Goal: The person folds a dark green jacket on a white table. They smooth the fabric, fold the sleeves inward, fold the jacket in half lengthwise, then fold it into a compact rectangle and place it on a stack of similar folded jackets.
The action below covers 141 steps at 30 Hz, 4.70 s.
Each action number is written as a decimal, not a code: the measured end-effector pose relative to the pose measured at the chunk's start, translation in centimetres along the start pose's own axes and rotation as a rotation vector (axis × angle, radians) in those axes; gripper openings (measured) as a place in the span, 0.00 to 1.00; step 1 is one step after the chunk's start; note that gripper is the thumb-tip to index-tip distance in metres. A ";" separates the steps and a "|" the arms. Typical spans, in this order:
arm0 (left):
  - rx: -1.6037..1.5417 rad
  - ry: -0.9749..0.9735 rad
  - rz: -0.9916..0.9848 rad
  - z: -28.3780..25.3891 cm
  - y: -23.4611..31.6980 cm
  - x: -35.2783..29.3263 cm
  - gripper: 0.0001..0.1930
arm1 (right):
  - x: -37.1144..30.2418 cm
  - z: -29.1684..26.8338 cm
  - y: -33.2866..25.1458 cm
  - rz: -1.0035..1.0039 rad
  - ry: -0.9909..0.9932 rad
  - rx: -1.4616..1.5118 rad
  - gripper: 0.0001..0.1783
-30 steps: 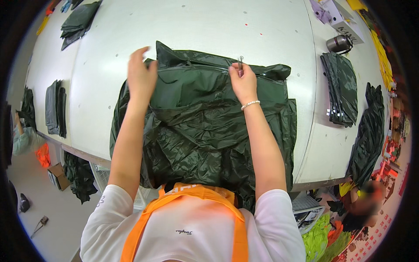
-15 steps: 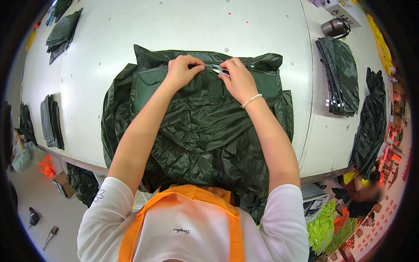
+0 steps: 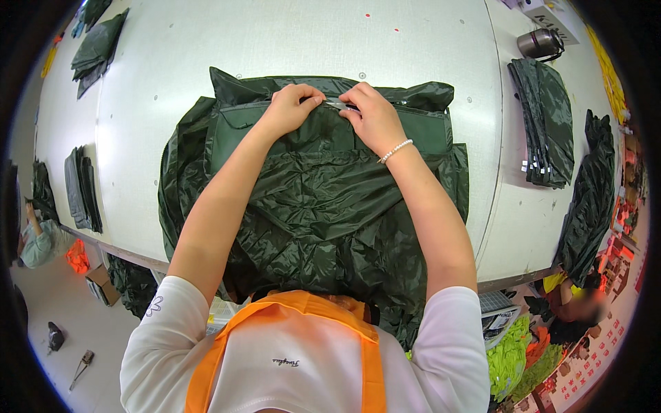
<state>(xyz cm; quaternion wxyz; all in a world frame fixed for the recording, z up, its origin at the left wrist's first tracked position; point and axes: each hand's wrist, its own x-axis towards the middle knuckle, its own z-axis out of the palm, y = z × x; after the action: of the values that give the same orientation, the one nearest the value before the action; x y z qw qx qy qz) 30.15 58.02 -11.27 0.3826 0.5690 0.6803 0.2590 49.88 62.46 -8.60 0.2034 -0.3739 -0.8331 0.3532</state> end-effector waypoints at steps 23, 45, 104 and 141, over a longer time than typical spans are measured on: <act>0.274 0.409 0.374 -1.1 0.9 -2.0 0.09 | -0.7 -2.9 -0.3 0.085 0.250 -0.065 0.12; 0.536 0.395 0.237 -10.0 -1.9 -12.8 0.18 | -18.5 7.3 -10.1 -0.054 -0.372 -0.384 0.39; 0.633 -0.065 0.530 5.4 1.8 -18.5 0.24 | 0.4 1.8 -1.0 0.458 0.375 0.148 0.24; -0.144 -0.198 0.152 0.9 -2.5 -8.4 0.13 | -9.2 5.6 -5.2 -0.142 0.149 -0.421 0.08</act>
<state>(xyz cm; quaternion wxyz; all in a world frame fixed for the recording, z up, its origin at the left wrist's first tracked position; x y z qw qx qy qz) 29.99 49.20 -11.83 0.4670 0.6127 0.5739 0.2779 49.90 50.59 -9.17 0.2060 -0.3736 -0.8953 0.1280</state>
